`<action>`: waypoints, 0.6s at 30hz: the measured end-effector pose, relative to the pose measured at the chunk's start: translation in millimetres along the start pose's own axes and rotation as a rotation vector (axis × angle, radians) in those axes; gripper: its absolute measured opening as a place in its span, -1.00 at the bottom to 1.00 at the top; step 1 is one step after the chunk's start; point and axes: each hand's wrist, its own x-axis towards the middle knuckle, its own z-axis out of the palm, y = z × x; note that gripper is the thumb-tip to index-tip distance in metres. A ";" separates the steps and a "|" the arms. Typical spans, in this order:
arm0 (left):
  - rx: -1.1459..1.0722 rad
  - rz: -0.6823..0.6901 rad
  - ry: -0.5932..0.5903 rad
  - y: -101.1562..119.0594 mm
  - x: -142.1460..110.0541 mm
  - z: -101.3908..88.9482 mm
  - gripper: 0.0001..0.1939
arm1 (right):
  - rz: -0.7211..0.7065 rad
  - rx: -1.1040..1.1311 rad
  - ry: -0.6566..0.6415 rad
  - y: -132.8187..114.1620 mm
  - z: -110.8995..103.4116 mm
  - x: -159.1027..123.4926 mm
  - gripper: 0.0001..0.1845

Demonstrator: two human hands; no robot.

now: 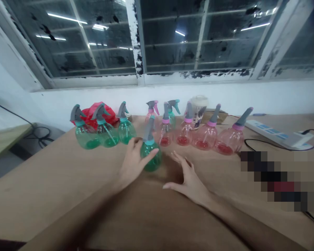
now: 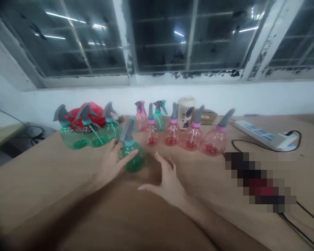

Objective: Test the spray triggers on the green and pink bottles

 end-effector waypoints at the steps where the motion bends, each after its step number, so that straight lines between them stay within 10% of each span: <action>1: 0.025 -0.013 0.039 -9.4 7.2 0.6 -0.58 | 0.011 0.003 -0.001 0.0 0.0 -0.2 0.05; 11: 0.032 -0.070 0.258 -58.8 80.0 35.1 -0.44 | 0.084 0.051 -0.022 -3.6 -1.8 0.8 -0.15; 18: -0.033 -0.065 0.379 -50.6 76.8 37.8 -0.36 | 0.071 0.087 -0.002 -4.7 -2.2 0.5 -0.18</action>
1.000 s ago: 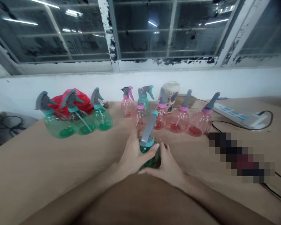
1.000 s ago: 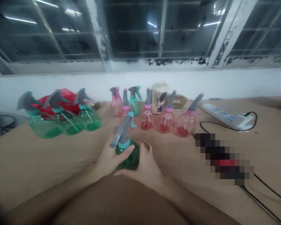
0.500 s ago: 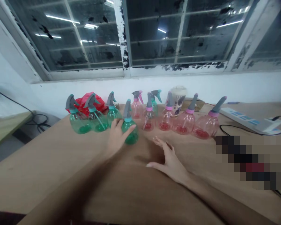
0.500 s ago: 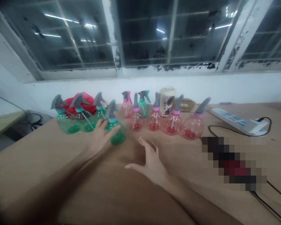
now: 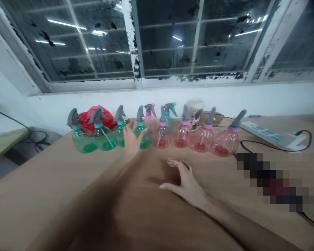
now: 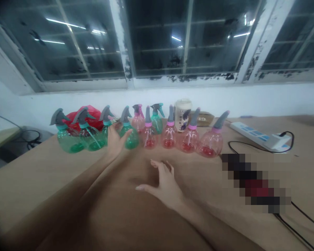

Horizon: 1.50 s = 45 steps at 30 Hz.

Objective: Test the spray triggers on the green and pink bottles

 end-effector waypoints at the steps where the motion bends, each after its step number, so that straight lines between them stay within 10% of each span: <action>1: -0.015 0.006 0.035 4.9 -3.5 -5.0 -0.39 | -0.002 0.004 0.003 0.2 0.3 0.0 -0.18; 7: -0.200 0.162 0.033 48.2 -19.9 -19.9 -0.68 | -0.015 -0.002 0.031 1.2 2.0 0.9 -0.20; 12: -0.217 0.086 -0.197 74.5 -24.3 14.4 -0.52 | -0.006 0.011 0.059 -1.2 -0.9 3.7 -0.24; 22: -0.155 -0.063 -0.260 67.7 -16.9 64.2 -0.33 | 0.004 -0.050 0.193 10.7 -2.4 14.2 -0.48; 28: -0.121 -0.043 -0.341 68.1 -22.7 34.7 -0.35 | -0.011 -0.003 0.246 17.4 -3.2 18.3 -0.43; 34: -0.178 -0.009 -0.579 84.2 -59.8 -21.7 -0.37 | -0.030 0.130 0.213 9.2 -5.5 15.9 0.08; 38: -0.292 -0.020 -0.691 95.3 -82.1 -49.5 -0.35 | -0.095 0.174 0.187 -0.9 1.2 6.6 -0.02; 45: -0.469 -0.133 -0.592 111.5 -72.4 -51.5 -0.30 | 0.018 0.124 0.146 -12.7 7.6 -3.0 -0.03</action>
